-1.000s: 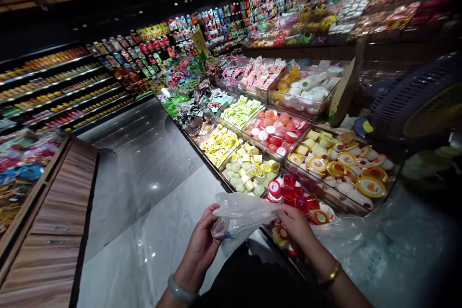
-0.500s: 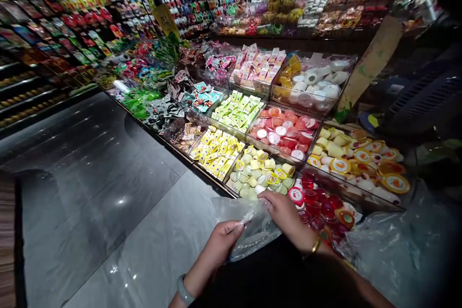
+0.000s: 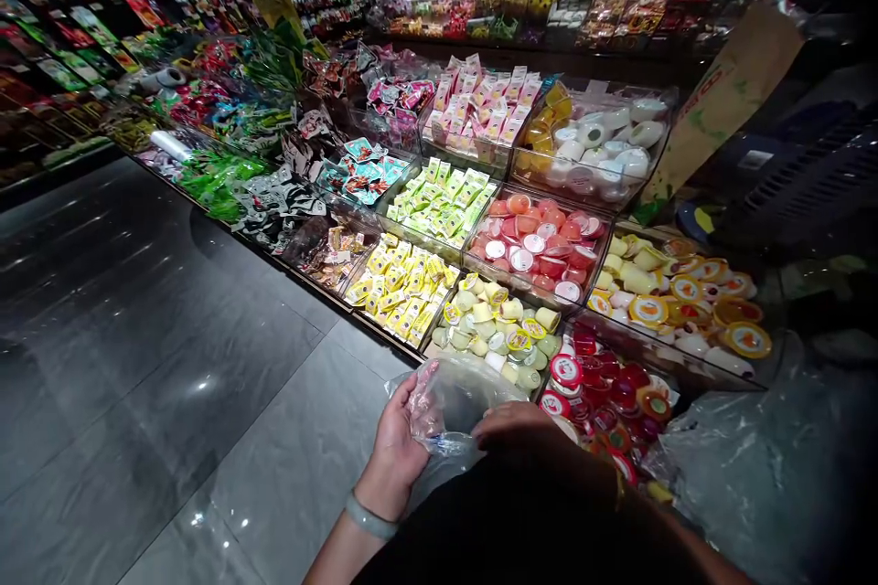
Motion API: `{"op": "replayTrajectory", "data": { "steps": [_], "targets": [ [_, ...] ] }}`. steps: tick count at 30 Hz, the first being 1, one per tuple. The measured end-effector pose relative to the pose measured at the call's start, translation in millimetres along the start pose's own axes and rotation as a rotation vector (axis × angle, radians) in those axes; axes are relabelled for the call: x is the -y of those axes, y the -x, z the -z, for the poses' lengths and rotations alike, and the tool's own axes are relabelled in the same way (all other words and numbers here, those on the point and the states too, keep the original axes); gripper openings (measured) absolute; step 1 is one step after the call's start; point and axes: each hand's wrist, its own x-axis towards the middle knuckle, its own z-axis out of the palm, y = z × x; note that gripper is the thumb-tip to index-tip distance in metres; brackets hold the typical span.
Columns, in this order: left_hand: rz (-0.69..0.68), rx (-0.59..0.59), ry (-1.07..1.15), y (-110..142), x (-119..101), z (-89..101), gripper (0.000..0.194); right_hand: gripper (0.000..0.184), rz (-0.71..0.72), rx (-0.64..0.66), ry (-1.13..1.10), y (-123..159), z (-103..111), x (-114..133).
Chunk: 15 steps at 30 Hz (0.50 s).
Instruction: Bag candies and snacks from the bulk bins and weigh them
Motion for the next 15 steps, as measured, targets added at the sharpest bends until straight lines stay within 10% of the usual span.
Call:
{"op": "replayTrajectory", "data": {
  "steps": [6,15],
  "targets": [
    [-0.105,-0.016,-0.005,-2.2,-1.5,-8.2,0.039,0.029,-0.368,-0.527,0.069,-18.4,77.1,-50.6],
    [-0.144,-0.089,0.003,0.8,1.6,-29.1,0.029,0.026,-0.623,-0.29,0.531,-74.2,85.7,-126.5]
  ]
}}
